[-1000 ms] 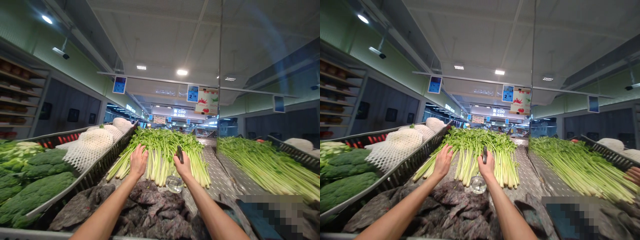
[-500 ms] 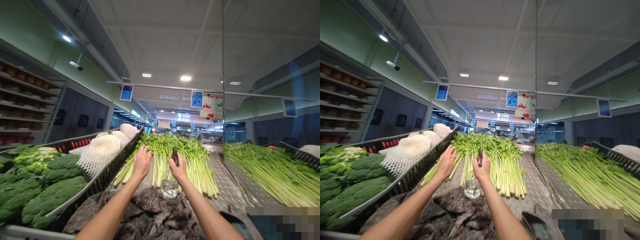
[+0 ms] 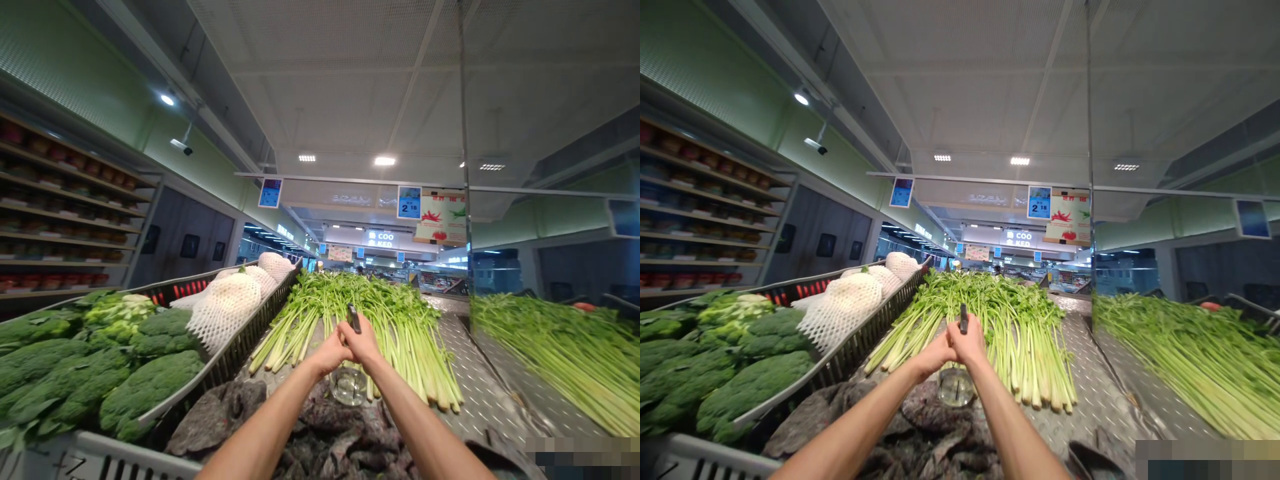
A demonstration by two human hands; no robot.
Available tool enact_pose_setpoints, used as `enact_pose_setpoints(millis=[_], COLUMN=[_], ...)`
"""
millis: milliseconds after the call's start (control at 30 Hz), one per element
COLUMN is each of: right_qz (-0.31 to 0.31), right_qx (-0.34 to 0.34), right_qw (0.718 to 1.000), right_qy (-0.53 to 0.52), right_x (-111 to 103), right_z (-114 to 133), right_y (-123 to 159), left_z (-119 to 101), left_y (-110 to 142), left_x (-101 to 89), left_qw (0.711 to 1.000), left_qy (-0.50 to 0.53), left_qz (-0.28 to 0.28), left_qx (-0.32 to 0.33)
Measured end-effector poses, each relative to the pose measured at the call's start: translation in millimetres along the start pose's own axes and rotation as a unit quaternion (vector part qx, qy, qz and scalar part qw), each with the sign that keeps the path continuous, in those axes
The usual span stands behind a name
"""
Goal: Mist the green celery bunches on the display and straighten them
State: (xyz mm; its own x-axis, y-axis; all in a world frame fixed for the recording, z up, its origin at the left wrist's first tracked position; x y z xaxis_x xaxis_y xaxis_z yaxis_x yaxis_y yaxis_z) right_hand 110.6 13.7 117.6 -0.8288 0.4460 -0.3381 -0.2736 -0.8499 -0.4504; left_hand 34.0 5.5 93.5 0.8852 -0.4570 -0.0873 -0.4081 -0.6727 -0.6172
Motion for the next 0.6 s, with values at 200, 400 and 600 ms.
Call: enact_pose_setpoints(millis=[200, 400, 600], right_qz=[0.087, 0.161, -0.022], right_qx=[-0.001, -0.027, 0.035], right_qw=[0.996, 0.986, 0.988], right_qy=[0.021, -0.009, 0.151], right_x=[12, 1, -59], right_z=[6, -6, -94], right_y=[11, 9, -24], left_z=[6, 4, -3], left_y=[4, 5, 15], left_x=[-6.4, -43.1, -93.4], left_qw=[0.998, 0.975, 0.938], left_qy=[-0.028, -0.135, -0.244], left_qz=[-0.056, -0.174, -0.244], left_qx=[0.032, 0.006, -0.014])
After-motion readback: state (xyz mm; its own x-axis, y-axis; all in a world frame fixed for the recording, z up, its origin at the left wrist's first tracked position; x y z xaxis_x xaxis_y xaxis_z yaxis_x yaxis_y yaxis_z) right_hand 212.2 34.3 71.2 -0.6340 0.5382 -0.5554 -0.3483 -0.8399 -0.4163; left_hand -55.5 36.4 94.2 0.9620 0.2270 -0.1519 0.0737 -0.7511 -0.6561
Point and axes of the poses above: each hand's wrist, its own y-axis away from the middle knuckle, its own x-axis out of the palm, z = x × y, the point moved 5 cm from there along -y, towards the middle knuckle, and after that the axes turned 12 degrees about x, right-handed, at the moved point
